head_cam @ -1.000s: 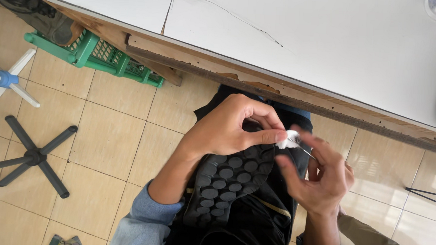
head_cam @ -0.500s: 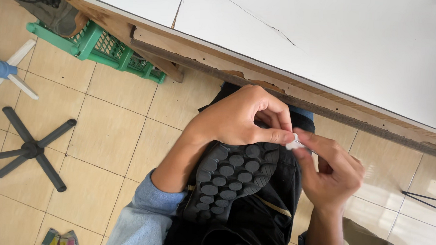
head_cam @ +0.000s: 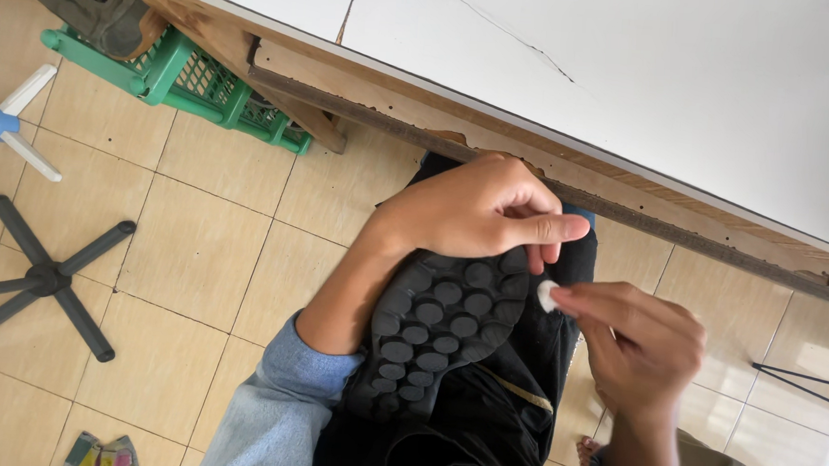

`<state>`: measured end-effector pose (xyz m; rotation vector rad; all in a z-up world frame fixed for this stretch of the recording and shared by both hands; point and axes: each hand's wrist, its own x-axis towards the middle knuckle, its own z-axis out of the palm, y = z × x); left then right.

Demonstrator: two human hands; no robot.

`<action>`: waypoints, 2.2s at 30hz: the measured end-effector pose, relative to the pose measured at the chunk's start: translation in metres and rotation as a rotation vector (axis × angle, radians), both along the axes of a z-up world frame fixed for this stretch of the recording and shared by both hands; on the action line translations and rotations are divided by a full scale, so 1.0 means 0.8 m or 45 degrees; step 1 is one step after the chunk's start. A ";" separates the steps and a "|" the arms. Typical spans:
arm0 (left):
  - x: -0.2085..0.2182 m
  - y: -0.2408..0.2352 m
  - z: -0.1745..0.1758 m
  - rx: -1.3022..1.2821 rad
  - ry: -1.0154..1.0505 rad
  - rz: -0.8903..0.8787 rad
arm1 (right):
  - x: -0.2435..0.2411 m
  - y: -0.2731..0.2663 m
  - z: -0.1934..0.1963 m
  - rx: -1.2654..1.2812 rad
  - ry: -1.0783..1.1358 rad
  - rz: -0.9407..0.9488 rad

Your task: The person opens a package of wipes, takes one out, and pours liquid from a bottle onto it. They then use the wet wipe to clean the sole of a black shoe, rubbing the textured surface thoroughly.

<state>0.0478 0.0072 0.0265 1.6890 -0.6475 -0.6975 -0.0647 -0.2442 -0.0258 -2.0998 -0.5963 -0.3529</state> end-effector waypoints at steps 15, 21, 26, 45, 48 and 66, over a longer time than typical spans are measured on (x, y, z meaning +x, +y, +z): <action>-0.024 -0.027 -0.042 0.195 0.053 0.152 | -0.010 -0.008 0.040 -0.970 -0.604 0.327; -0.015 -0.032 -0.043 0.204 -0.010 0.076 | -0.018 -0.045 0.020 -0.932 -0.425 0.177; -0.011 -0.014 -0.025 0.107 -0.009 0.105 | -0.024 -0.024 0.038 -0.726 -0.293 0.078; -0.010 -0.004 -0.075 0.081 0.102 0.187 | -0.062 0.006 0.023 -0.555 -0.270 0.096; -0.011 -0.014 -0.070 0.221 0.186 0.220 | -0.068 0.034 0.020 -0.732 -0.382 0.146; -0.022 -0.003 -0.101 -0.378 0.375 0.041 | -0.058 -0.002 -0.006 -0.248 0.140 -0.127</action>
